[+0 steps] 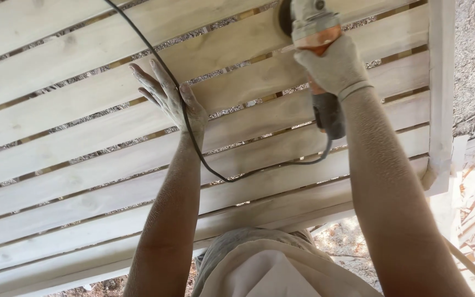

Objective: The person uses a power sander to smooth the surface of a wooden slatted structure.

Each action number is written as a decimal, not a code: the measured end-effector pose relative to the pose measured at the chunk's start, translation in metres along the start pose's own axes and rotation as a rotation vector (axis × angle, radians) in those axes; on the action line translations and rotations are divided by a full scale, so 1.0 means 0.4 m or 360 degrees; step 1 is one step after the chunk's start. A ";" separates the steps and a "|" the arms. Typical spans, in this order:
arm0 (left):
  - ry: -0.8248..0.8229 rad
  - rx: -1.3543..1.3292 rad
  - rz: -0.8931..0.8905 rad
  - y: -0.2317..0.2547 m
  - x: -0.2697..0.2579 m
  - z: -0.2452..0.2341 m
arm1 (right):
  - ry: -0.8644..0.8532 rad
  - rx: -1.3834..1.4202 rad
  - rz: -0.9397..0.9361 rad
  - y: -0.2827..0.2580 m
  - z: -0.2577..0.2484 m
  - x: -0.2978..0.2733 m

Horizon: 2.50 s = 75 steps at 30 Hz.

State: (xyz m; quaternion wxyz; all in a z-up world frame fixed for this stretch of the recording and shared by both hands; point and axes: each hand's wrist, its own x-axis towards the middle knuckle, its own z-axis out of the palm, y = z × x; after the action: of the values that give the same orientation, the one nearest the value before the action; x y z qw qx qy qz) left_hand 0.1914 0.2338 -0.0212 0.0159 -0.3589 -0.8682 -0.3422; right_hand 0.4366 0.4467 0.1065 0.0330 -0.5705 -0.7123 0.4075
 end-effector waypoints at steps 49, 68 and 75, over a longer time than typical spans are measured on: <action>-0.0318 -0.1254 -0.1637 0.101 -0.050 -0.331 | 0.0265 0.0789 0.0545 0.238 -0.146 -0.450; -0.1004 -0.0701 0.0132 0.048 -0.343 -0.348 | 0.0200 0.0117 0.0821 0.339 -0.064 -0.367; -0.0930 -0.0470 0.0115 -0.020 -0.357 -0.383 | 0.0440 0.0006 0.0367 0.388 -0.060 -0.375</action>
State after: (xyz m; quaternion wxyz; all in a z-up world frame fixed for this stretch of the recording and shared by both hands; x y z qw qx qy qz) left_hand 0.2590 0.0493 0.0526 -0.2741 -0.4708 -0.7638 -0.3462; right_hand 0.6230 0.3366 0.0892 0.0846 -0.6990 -0.6300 0.3276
